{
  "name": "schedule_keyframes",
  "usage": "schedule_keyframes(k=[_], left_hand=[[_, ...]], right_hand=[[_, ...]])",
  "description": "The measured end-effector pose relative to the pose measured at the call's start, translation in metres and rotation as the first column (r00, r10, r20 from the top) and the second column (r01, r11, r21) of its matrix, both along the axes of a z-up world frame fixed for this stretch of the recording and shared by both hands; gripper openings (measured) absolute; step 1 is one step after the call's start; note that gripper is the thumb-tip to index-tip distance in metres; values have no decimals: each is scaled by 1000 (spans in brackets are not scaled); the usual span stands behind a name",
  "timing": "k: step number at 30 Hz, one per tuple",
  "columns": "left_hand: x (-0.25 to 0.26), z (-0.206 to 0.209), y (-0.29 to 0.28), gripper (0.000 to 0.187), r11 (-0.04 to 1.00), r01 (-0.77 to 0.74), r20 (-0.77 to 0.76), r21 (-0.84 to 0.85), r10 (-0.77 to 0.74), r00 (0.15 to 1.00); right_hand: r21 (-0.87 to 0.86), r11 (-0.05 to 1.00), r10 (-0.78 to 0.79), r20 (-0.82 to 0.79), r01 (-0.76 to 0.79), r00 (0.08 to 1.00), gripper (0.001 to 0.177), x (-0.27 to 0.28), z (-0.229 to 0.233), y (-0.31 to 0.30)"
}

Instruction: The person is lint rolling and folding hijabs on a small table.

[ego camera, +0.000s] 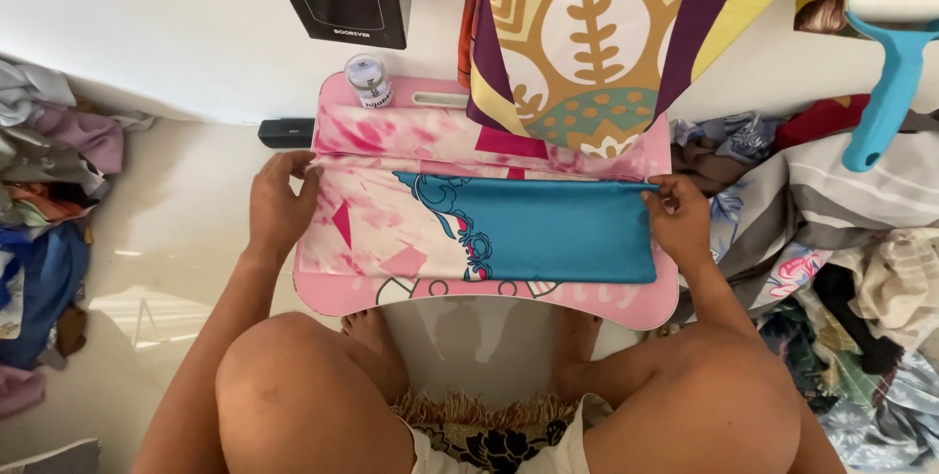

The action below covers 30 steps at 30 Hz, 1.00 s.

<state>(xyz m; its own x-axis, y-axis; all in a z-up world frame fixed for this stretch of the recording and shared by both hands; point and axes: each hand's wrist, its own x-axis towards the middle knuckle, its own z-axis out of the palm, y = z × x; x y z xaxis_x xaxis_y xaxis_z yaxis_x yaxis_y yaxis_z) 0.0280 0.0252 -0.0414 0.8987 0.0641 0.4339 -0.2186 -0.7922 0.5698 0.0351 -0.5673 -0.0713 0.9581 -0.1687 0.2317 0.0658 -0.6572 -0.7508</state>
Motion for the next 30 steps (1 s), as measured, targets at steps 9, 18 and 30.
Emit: schedule_keyframes(k=[9, 18, 30], left_hand=[[-4, -11, -4, 23, 999, -36, -46, 20, 37, 998], [-21, 11, -6, 35, 971, -23, -19, 236, 28, 999], [-72, 96, 46, 39, 950, 27, 134, 312, -72, 988]], right_hand=[[69, 996, -51, 17, 50, 999, 29, 2, -7, 7], [-130, 991, 27, 99, -14, 995, 36, -24, 21, 4], [-436, 873, 255, 26, -218, 967, 39, -56, 153, -20]])
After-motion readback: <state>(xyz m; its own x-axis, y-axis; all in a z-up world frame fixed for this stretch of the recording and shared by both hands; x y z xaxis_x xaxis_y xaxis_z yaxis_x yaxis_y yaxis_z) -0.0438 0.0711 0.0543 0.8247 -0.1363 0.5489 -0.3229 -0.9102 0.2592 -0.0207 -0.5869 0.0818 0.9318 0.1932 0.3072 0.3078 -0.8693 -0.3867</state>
